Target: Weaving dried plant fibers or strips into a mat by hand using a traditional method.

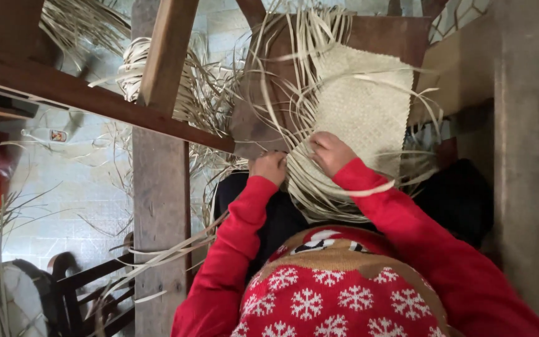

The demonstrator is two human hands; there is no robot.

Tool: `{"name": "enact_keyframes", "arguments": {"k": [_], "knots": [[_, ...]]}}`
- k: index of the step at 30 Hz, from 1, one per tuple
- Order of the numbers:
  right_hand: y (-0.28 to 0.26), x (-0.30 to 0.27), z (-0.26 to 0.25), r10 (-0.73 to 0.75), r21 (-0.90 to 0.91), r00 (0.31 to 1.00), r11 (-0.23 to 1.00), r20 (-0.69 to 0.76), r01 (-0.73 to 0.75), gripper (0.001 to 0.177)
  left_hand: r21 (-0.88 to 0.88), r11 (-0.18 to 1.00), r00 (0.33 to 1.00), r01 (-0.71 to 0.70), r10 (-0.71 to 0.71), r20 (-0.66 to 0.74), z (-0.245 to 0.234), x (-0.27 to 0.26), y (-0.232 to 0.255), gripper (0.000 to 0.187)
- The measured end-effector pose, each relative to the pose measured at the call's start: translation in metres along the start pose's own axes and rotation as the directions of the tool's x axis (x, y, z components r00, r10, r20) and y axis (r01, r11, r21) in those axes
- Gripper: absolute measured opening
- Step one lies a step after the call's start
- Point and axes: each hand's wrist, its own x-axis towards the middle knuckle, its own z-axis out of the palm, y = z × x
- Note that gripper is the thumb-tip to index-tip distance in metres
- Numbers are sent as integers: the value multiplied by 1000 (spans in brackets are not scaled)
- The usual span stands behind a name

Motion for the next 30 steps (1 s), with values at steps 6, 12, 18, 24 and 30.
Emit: {"name": "enact_keyframes", "arguments": {"k": [6,12,18,24,30], "knots": [[-17,11,-18,-27,-67,994,998,-103,21,16,209,971,982,113,-141,127,-35,-35,10,29],[-18,11,-27,12,35,997,999,-80,-10,17,433,891,958,138,-231,170,-33,-73,-23,26],[12,22,-27,483,101,874,868,47,-485,15,103,995,863,-14,64,-502,28,-22,-25,20],[44,56,-8,393,-73,902,920,181,-386,9,105,993,930,51,-9,-369,48,-3,6,16],[17,105,-37,495,-388,621,867,607,-311,18,-98,985,784,-145,53,-619,27,-16,17,28]]}}
